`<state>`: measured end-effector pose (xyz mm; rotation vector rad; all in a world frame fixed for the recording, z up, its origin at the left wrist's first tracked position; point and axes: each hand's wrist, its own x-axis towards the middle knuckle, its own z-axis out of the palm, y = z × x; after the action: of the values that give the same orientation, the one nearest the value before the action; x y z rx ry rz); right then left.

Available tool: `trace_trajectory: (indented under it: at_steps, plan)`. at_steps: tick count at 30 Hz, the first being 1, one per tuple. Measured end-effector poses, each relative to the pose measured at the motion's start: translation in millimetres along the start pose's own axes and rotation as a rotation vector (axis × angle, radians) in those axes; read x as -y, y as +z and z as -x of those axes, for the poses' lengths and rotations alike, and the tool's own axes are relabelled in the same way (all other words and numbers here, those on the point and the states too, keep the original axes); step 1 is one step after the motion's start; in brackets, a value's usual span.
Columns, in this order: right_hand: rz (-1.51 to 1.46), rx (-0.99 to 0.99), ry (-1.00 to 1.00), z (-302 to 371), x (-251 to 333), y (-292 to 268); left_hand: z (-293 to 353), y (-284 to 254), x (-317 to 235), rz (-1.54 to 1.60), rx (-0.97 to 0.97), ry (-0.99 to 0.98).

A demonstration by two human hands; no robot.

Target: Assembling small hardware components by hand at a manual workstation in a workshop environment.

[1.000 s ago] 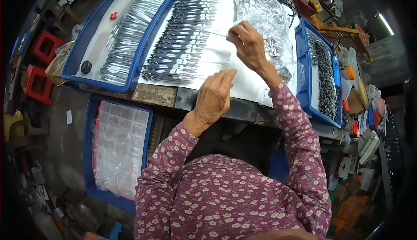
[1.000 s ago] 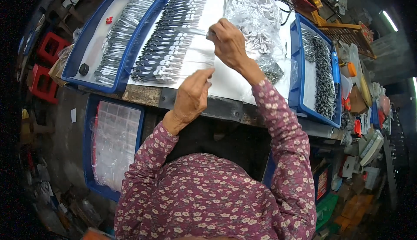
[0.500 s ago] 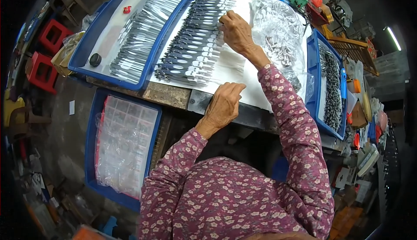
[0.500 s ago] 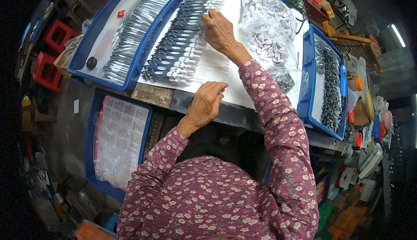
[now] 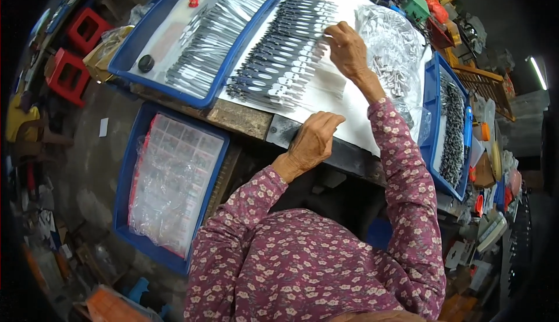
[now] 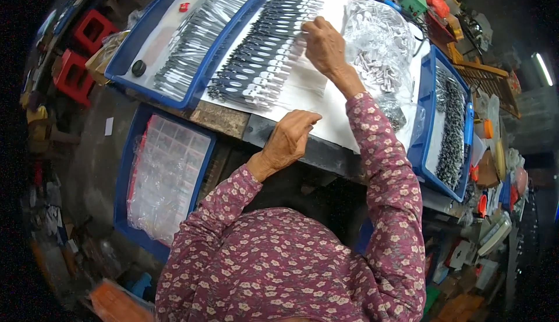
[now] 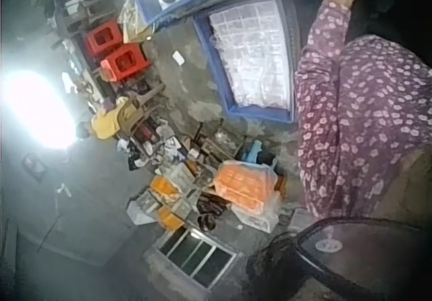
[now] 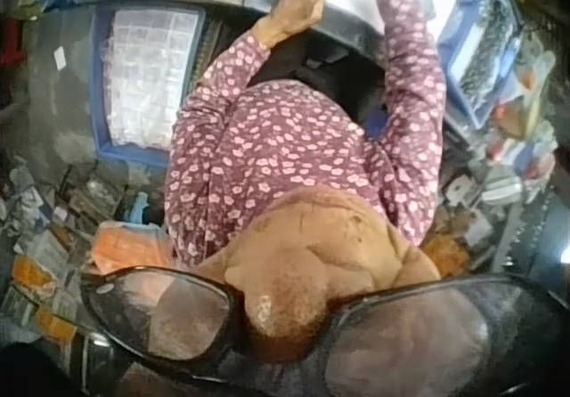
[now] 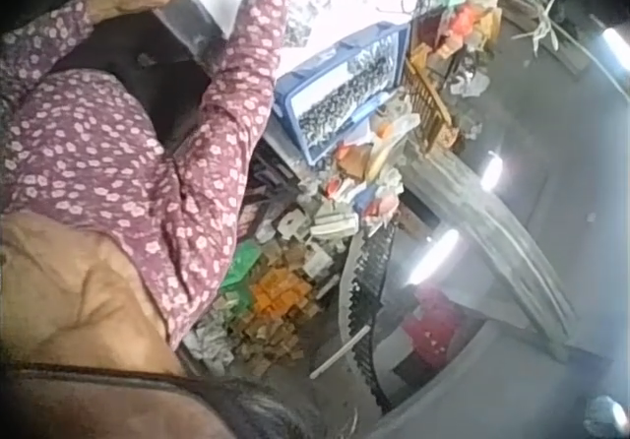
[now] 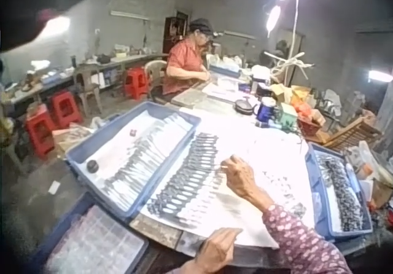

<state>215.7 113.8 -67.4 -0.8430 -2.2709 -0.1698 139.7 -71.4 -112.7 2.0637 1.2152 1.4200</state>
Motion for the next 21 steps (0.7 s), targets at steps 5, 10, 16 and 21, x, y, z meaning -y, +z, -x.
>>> trace_trajectory:
  at_steps: [5,10,16,21]
  plan:
    - [-0.022,0.014,0.051,19,18,-28,18,-29,-17,0.096,-0.076,0.045]
    - [-0.125,0.035,0.081,34,45,-59,18,-107,-29,-0.031,-0.233,-0.047]
    - [-0.227,0.047,0.085,55,70,-101,-16,-204,18,-0.494,-0.229,-0.224]
    - [-0.287,0.073,0.11,78,83,-133,-33,-232,93,-0.886,0.052,-0.25]
